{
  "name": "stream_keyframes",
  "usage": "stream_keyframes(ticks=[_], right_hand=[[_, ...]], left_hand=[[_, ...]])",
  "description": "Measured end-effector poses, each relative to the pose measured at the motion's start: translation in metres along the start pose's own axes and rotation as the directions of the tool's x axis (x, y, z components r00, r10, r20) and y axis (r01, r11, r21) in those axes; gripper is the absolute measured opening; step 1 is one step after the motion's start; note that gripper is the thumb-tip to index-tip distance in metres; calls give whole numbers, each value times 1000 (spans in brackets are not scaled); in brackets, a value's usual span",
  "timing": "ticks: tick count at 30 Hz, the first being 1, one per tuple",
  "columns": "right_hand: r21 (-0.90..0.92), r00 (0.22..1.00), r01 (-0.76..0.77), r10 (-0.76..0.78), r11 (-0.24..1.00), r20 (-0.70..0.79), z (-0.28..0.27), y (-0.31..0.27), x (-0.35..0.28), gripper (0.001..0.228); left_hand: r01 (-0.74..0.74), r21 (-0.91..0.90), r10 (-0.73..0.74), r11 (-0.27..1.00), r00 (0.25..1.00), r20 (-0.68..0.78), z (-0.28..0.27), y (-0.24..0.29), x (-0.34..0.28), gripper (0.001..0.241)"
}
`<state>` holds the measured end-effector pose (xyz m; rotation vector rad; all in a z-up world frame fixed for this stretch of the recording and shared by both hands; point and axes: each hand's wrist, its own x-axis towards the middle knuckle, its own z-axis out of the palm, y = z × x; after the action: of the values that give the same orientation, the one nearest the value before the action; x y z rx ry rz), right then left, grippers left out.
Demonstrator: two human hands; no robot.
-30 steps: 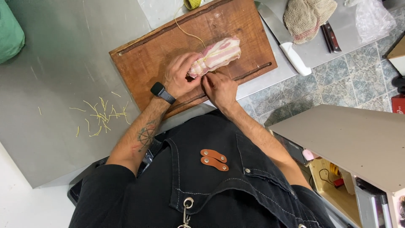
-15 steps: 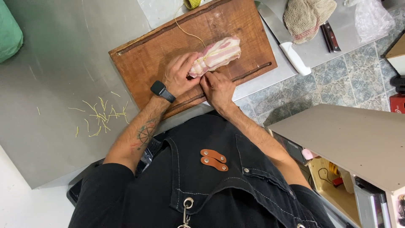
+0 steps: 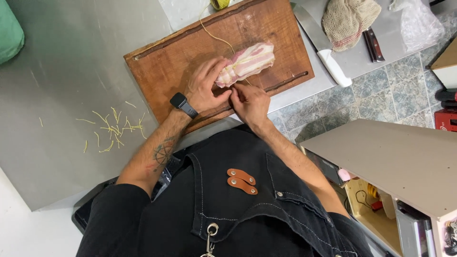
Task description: Trussing a piece of meat with kitchen twine to secure its shape for cooking.
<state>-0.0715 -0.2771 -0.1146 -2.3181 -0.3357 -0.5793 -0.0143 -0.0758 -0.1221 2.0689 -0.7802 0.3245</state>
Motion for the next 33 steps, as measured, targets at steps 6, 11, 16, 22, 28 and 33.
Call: stream_keyframes(ticks=[6,11,16,22,28,33], right_hand=[[-1,999,37,-37,999,-7,4,2,1,13],[-8,998,63,-63,998,3,-9,3,-3,16],[-18,998,60,-59,998,13,-12,3,5,20],[-11,997,39,-38,999,65,-15,9,5,18],[8,993,44,-45,999,106,-12,21,-1,18],[10,995,15,-16,1000,94,-22,15,8,16]], left_hand=[[41,-65,-46,997,996,-71,8,-15,-4,50],[68,-107,-78,992,993,-86,0,-2,5,62],[103,-83,-110,991,991,-82,10,4,10,68],[85,-12,-86,996,990,-113,16,1,7,53],[107,-30,-110,994,982,-151,16,8,8,57],[130,-65,-138,989,983,-120,15,7,7,47]])
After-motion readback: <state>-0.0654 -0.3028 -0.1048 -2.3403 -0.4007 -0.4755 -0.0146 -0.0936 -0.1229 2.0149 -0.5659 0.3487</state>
